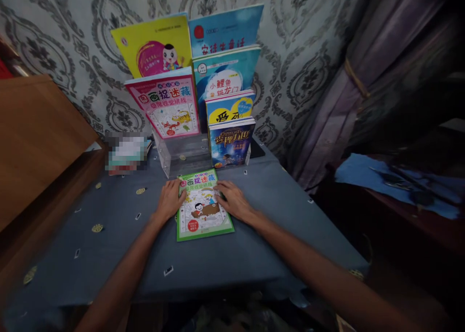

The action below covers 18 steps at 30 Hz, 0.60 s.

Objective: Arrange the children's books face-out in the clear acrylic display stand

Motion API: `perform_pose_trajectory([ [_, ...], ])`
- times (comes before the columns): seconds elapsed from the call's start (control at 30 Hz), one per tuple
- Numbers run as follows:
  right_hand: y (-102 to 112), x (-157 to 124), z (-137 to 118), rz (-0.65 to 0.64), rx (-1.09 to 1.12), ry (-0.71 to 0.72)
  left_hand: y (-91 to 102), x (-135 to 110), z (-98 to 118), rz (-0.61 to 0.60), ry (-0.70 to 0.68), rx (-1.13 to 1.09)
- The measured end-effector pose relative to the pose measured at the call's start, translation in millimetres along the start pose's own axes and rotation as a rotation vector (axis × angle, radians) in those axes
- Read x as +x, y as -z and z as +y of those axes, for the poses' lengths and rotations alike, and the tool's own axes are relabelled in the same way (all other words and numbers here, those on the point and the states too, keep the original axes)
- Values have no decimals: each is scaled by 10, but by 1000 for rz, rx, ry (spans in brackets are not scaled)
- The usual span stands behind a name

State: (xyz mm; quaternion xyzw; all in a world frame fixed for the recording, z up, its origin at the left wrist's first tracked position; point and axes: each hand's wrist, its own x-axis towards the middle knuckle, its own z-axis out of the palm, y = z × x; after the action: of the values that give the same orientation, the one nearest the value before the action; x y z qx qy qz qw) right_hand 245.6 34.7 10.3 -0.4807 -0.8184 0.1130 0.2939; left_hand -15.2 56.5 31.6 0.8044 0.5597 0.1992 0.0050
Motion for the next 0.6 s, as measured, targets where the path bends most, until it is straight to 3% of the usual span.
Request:
perform_pose_trajectory([
  [0.33,-14,0,67,8,31,21,86,242,156,-66,-42,246],
  [0.6,-13,11,100,10,56,29,44,353,179,-96,-80,229],
])
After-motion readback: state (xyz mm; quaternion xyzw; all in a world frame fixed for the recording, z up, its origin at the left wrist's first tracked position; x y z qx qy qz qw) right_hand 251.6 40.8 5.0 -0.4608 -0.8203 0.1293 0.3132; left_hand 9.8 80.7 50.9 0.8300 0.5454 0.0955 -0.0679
